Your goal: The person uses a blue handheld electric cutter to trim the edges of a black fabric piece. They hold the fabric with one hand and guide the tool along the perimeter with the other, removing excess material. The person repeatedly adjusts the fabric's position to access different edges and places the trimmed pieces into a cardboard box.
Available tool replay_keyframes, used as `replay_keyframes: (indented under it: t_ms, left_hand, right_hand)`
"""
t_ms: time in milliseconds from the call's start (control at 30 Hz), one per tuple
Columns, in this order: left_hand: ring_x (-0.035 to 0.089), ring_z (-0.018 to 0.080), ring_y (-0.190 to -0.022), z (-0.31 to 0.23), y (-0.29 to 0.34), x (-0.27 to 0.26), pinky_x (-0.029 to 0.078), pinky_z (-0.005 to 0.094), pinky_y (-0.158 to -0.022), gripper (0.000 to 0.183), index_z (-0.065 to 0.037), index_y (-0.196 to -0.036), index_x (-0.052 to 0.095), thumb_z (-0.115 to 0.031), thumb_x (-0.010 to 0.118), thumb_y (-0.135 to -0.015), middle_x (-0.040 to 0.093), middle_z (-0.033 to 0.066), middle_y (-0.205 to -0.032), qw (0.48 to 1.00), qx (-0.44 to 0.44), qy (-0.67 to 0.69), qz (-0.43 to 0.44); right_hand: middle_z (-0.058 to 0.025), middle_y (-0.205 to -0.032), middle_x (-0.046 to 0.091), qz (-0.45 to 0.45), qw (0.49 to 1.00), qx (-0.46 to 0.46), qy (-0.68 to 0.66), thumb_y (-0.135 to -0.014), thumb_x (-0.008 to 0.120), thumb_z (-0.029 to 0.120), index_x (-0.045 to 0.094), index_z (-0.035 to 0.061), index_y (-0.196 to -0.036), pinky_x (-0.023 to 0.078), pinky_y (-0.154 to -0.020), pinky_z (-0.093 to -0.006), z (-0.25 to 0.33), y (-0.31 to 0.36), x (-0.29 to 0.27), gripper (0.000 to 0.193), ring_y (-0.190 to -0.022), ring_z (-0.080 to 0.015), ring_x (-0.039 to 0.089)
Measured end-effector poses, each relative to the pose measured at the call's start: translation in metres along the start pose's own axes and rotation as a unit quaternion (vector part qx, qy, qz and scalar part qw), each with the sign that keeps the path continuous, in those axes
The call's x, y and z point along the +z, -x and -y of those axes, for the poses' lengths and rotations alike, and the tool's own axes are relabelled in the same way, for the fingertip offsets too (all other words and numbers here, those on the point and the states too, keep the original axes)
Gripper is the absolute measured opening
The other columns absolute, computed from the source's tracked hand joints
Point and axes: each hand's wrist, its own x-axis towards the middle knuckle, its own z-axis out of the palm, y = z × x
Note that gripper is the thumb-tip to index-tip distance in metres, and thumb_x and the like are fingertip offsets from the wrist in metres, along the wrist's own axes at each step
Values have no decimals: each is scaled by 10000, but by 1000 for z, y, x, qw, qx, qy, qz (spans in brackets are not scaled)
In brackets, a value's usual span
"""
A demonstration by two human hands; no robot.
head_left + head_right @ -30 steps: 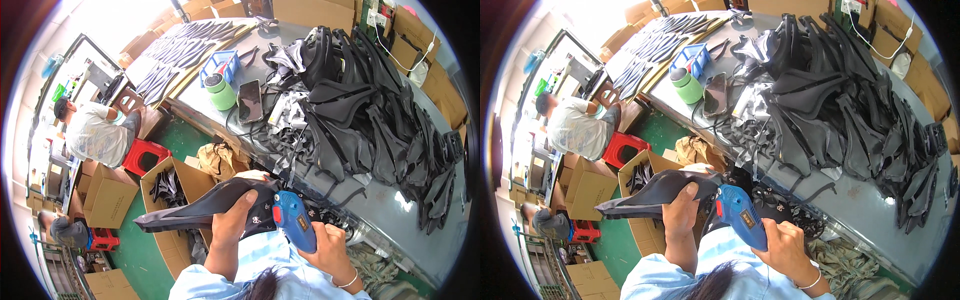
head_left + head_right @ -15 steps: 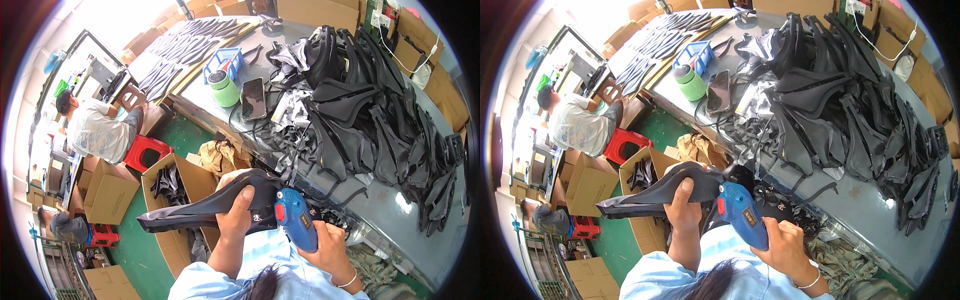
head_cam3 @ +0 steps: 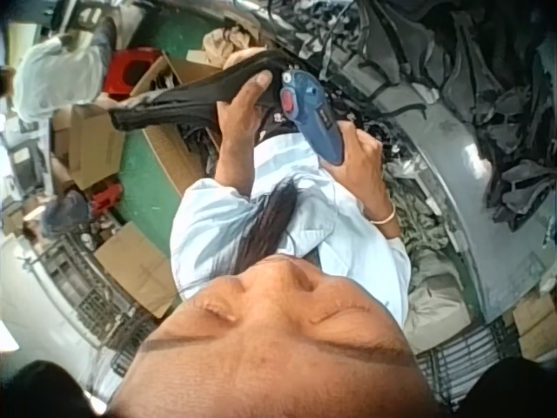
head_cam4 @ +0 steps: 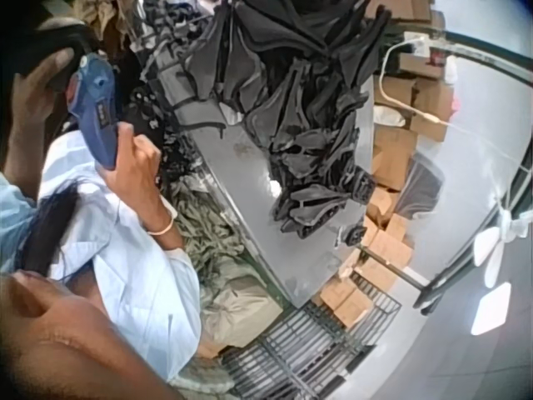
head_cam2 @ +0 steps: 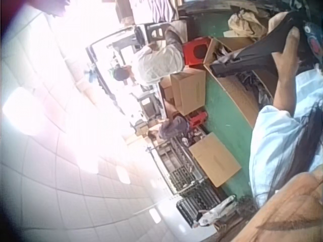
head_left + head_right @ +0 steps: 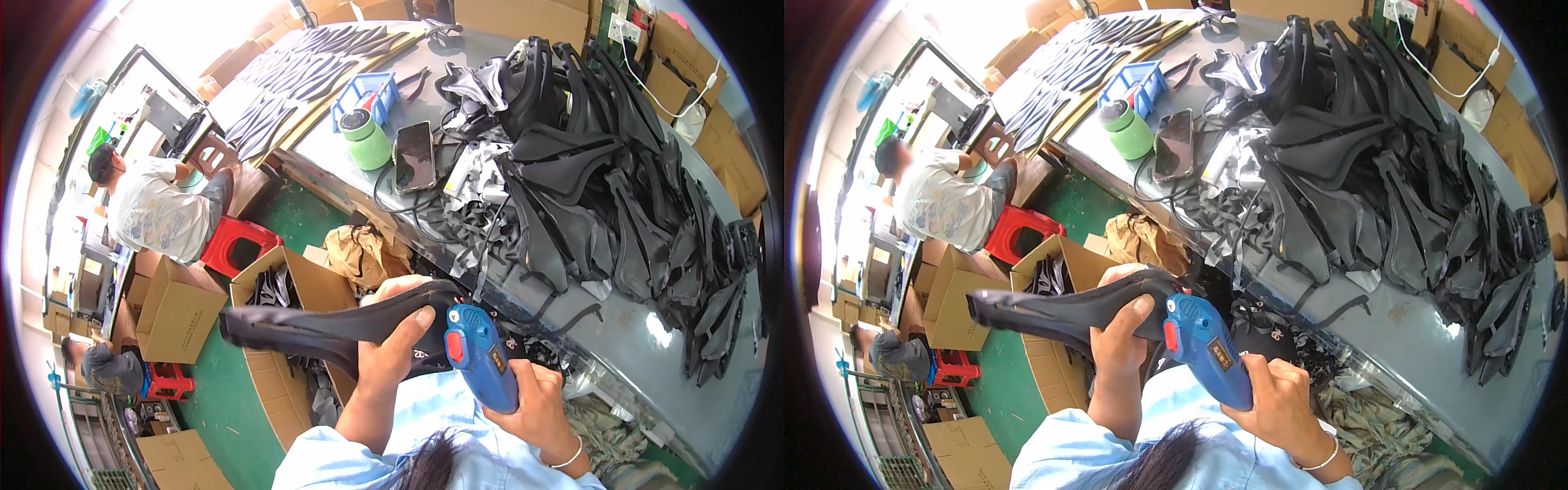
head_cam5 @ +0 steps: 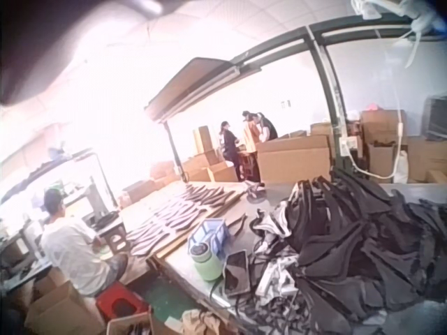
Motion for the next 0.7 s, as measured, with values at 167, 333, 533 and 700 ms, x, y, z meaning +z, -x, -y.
replay_keyframes:
  t_ms: [167,333,533,700]
  left_hand:
    - [543,79,-874,-26,-5,-2,438,234,-781,227,30,-1035,576,-25,604,-817,613,31,-946,994,-73,-63,53]
    - [600,149,-755,-30,-23,-18,468,251,-688,213,32,-982,603,11,607,-770,617,88,-874,930,33,-301,210]
    - [623,204,-761,-23,-25,-20,485,302,-692,275,26,-1011,608,-3,615,-737,651,107,-883,898,38,-375,225]
    - [654,221,-842,4,-18,-22,521,324,-770,371,6,-1131,573,9,661,-771,662,130,-993,881,126,-396,228]
  right_hand:
    - [-103,-603,580,2,999,-4,41,-572,799,157,536,-29,-958,453,-536,-344,1,2,-2,502,-515,-275,573]
    - [-90,-595,566,2,998,-2,55,-556,778,152,518,3,-901,451,-525,-353,0,4,1,457,-513,-266,566]
    - [-109,-590,571,39,999,-11,26,-588,779,151,537,-30,-943,453,-515,-350,-4,5,1,467,-513,-267,572]
    - [-117,-600,576,47,994,8,-94,-606,764,158,528,-23,-929,484,-510,-348,0,4,4,439,-534,-273,604]
